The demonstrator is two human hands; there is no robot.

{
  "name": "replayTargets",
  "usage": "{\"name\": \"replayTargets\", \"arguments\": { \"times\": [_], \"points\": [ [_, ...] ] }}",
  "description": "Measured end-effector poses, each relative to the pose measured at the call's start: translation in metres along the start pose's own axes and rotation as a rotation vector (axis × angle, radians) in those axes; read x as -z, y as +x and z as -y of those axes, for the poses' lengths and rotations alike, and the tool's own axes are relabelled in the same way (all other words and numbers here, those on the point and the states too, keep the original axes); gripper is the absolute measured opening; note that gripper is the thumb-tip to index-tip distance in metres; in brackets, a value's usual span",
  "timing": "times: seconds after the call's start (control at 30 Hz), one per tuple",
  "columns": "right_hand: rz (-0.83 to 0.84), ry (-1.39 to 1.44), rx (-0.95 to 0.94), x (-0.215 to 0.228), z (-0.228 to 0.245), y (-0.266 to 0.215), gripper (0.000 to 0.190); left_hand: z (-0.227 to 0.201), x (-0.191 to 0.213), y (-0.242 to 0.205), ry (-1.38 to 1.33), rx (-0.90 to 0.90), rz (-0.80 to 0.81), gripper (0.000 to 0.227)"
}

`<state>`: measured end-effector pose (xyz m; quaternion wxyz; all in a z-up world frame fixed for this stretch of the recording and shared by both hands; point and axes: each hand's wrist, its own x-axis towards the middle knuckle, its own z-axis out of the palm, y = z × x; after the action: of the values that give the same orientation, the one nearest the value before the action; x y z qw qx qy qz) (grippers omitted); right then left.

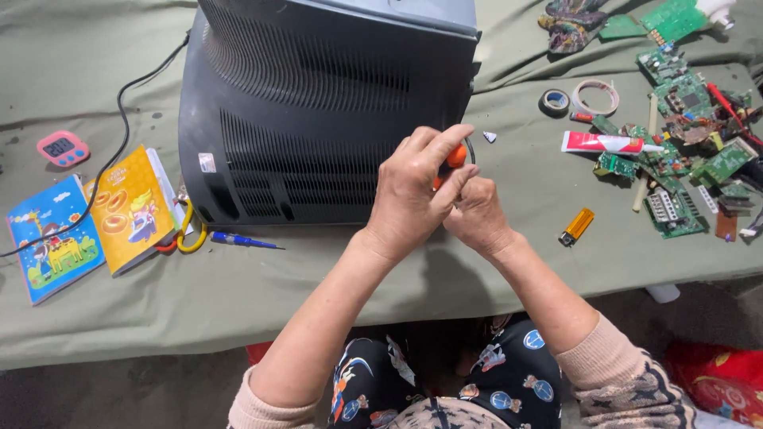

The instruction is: The person uses a screwdriver to remove screws from the back casing of a CRT television. They briefly move a power strip aside to access the device, then continue unscrewing and prying the casing to open it.

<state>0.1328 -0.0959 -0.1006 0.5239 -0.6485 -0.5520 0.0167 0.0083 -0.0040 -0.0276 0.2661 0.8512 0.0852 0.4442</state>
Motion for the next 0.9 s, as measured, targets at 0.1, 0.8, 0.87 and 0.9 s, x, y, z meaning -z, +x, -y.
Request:
{"name": "replayTargets", "arguments": {
  "times": [0.1, 0.8, 0.87, 0.9],
  "points": [
    [-0.01, 0.0, -0.017, -0.002, -0.001, -0.003, 0.03, 0.001, 0.011, 0.008, -0.163, 0.03, 0.168, 0.047],
    [0.037, -0.037, -0.019, -0.009, -0.039, -0.014, 0.027, 0.003, 0.02, 0.013, -0.222, 0.033, 0.116, 0.045],
    [0.05, -0.011, -0.006, -0.007, -0.041, -0.016, 0.021, 0.008, 0.017, 0.012, -0.274, 0.067, 0.153, 0.035],
    [0.048, -0.01, -0.007, -0.007, -0.05, -0.018, 0.021, 0.01, 0.013, 0.012, -0.273, 0.067, 0.155, 0.035]
  ]
}}
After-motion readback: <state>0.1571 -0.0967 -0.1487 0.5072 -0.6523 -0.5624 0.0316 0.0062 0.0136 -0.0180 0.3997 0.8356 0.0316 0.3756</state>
